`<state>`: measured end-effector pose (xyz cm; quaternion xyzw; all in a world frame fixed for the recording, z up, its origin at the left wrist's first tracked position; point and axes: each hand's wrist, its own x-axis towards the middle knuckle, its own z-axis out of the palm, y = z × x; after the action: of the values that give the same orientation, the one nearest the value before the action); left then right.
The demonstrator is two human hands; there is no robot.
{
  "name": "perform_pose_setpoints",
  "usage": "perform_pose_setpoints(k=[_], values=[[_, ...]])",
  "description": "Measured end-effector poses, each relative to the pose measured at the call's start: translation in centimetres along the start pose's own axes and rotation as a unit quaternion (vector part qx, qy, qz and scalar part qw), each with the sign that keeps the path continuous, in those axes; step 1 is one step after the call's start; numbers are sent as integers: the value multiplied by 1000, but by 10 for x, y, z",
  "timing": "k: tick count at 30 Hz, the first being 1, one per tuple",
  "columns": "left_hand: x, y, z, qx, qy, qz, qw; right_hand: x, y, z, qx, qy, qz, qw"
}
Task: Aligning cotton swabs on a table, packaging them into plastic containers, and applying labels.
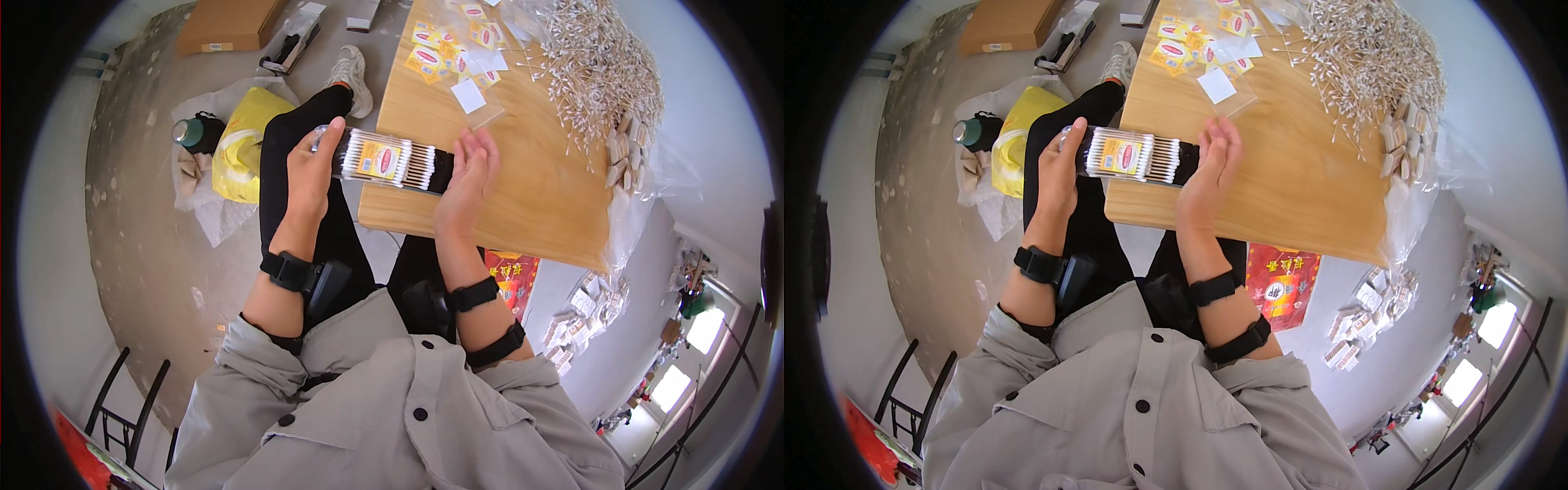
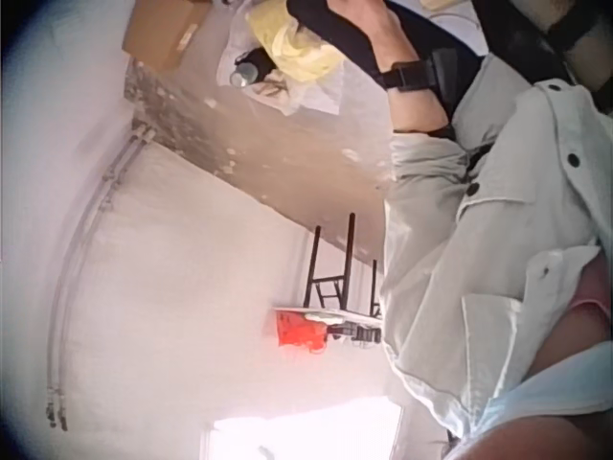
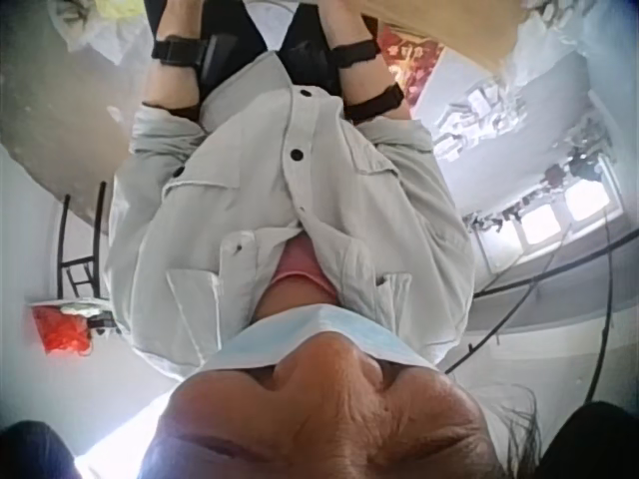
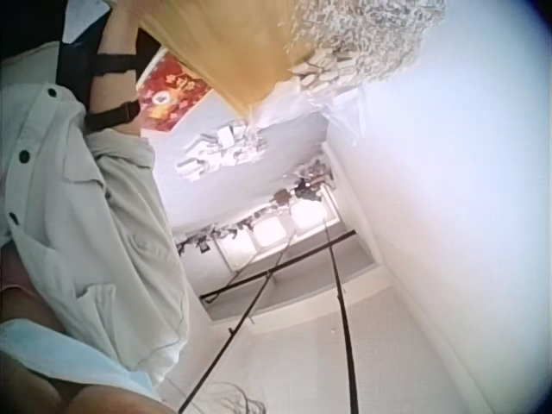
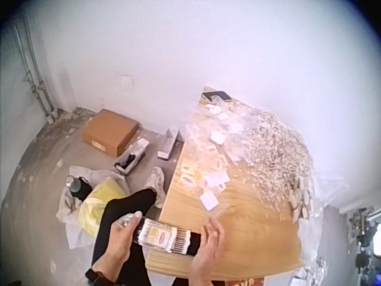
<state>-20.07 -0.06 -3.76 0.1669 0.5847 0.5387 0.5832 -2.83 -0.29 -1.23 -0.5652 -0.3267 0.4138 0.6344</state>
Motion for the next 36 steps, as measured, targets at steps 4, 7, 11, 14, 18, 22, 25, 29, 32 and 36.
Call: perform_pose_setpoints(k=[4,7,11,14,18,22,25,29,32,36], values=[[4,-7,2,-33,-29,-9,999,-14,4,13,40,-24,13,999],[-1,-14,8,-20,7,35,999,-20,4,21,6,-43,-4,999],[-1,-14,10,15,29,66,997,-24,8,30,-18,-43,-5,999],[-2,-14,10,39,22,78,996,-30,12,40,-47,-51,-21,997],[-1,-16,10,76,52,91,992,-38,-2,52,-197,-84,-5,977],[1,-18,11,66,47,99,992,-33,5,53,-116,-64,-7,991],[0,-19,10,11,37,62,997,-28,10,47,-25,-79,6,997],[-1,-9,9,-43,43,0,998,-12,9,35,81,-47,54,994],[0,3,11,-133,-37,-55,989,-6,7,37,68,-85,7,994],[0,-6,11,-127,-44,-35,990,-10,8,46,37,-133,16,990]])
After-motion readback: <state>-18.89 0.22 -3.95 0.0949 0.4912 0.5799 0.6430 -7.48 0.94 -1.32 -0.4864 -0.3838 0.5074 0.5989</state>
